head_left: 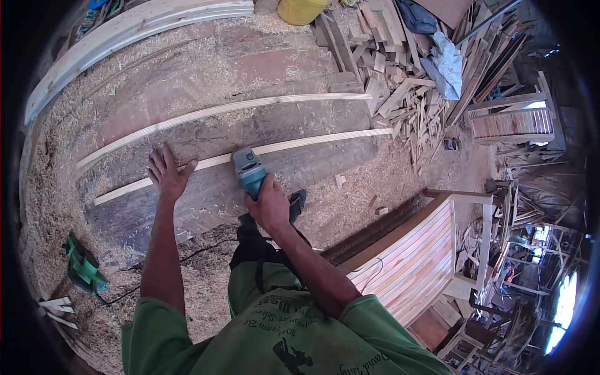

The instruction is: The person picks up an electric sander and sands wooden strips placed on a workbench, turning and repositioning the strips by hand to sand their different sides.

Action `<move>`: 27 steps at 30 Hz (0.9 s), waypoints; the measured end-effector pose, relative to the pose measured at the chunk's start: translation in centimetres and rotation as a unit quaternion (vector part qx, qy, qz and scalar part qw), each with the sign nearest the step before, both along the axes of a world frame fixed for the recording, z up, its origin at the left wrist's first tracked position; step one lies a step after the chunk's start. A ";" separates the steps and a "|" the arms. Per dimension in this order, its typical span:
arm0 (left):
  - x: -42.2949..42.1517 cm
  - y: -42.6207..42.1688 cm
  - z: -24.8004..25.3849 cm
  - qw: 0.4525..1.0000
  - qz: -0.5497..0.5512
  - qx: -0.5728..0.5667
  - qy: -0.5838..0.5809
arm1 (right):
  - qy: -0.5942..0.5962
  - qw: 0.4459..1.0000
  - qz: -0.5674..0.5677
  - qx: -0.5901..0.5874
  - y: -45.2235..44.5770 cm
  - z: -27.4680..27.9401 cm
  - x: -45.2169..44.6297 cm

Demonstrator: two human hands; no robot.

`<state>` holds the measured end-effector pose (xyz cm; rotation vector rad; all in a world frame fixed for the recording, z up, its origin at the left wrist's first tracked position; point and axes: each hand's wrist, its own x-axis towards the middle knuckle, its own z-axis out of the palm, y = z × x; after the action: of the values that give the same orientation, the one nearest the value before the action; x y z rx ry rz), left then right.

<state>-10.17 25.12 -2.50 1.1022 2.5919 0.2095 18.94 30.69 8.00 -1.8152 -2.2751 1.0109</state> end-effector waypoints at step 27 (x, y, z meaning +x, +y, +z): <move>0.4 -1.0 -0.7 0.996 -0.035 0.065 0.049 | -0.034 0.999 -0.022 0.037 2.1 -1.2 0.6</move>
<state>-9.80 24.16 -3.24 1.2766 2.6523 0.3197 19.53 32.78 6.76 -1.8875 -2.2675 0.8609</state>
